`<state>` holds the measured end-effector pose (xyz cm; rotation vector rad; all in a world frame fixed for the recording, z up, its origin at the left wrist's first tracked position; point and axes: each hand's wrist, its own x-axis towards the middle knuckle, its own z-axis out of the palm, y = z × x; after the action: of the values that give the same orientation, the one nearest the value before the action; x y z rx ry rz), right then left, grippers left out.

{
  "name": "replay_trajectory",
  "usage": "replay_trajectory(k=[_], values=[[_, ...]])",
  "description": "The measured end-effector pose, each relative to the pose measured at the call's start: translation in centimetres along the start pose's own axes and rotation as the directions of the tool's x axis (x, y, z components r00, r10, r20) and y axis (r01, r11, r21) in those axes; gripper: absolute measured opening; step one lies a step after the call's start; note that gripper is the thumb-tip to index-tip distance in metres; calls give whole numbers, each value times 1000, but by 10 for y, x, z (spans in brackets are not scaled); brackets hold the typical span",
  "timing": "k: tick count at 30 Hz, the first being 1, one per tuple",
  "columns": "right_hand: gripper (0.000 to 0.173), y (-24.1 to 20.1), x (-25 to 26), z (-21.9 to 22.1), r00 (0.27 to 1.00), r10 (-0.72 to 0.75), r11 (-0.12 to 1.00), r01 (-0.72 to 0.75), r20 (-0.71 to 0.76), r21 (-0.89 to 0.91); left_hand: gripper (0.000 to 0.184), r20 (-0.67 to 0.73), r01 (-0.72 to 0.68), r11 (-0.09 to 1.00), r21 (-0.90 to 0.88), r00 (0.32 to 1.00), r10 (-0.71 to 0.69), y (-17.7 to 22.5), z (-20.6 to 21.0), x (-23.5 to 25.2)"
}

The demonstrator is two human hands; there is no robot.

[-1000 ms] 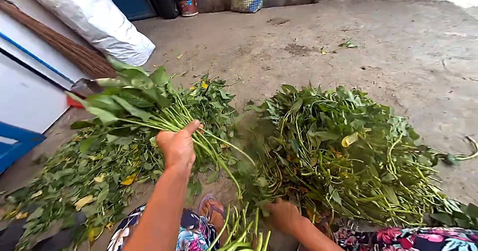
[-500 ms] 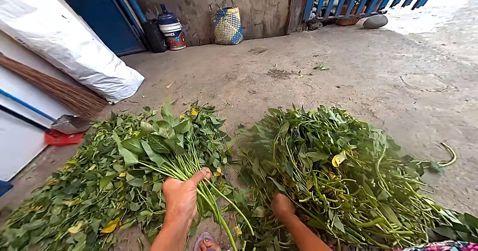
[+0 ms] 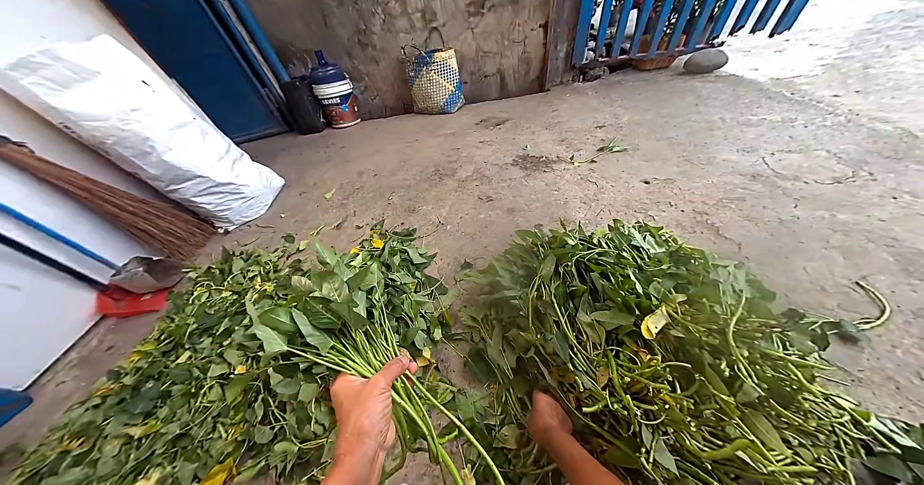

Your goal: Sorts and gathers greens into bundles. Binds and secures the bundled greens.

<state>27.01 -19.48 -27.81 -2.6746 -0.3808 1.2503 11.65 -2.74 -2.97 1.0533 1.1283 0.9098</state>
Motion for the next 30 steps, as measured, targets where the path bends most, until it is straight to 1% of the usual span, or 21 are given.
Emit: replay_trajectory(k=[2,3,5,6,7,8,10,12,14,16,18,19,21,23,24,26,28,29,30], values=[[39,2,4,-1,999,1,997,-4,36,81,34,4,2,1000,0,1000,-2,-1,-1,-1],[37,1,4,-3,1000,-13,991,10,26,133,34,1,3,1000,5,1000,-3,-1,-1,-1],[34,-5,-3,-8,995,-79,972,90,-61,219,34,-1,2,1000,15,1000,-2,0,-1,-1],[33,-9,-8,-11,988,-96,966,121,-117,228,33,1,0,1000,18,1000,0,0,0,0],[34,-12,-13,-12,983,-93,969,126,-159,212,32,2,2,1000,21,1000,-2,0,0,0],[36,-12,-16,-11,983,-75,978,104,-165,179,32,-1,9,1000,23,1000,-9,-2,-1,-1],[44,-9,-12,-8,995,-47,994,55,-91,95,31,3,13,1000,23,1000,-13,-3,1,-2],[47,-5,-4,1,998,-59,998,60,-23,9,30,9,25,1000,19,1000,-25,-5,2,-3],[41,-2,2,7,997,-72,997,72,21,5,31,8,41,999,12,999,-41,-4,2,-4],[36,0,7,11,996,-70,994,64,64,84,32,0,44,999,14,999,-44,-4,0,-3],[37,2,8,13,997,-48,987,39,55,156,32,-10,42,999,11,999,-42,-6,-2,-1],[39,2,8,14,998,-53,988,47,37,145,32,-14,43,999,9,999,-43,-6,-2,-1],[43,4,10,19,995,-103,992,102,13,74,32,-15,56,998,7,998,-56,-6,-2,0],[39,1,11,21,990,-138,990,139,18,-15,32,-15,71,997,3,997,-71,-4,-2,-2],[37,-2,8,21,991,-135,990,135,7,-48,31,-10,76,997,-5,997,-76,-4,-1,-3],[40,-11,1,18,992,-105,992,100,-68,-71,31,1,79,997,-18,997,-79,-3,-2,-4],[44,-17,-9,12,973,-119,993,117,-198,-23,32,4,88,996,-23,996,-88,-2,-3,-4],[43,-20,-17,8,940,-157,986,169,-302,14,31,-1,85,996,-24,996,-85,-2,-3,-4],[37,-25,-27,5,864,-210,965,258,-458,44,30,-5,80,996,-26,997,-80,-2,-3,-4]])
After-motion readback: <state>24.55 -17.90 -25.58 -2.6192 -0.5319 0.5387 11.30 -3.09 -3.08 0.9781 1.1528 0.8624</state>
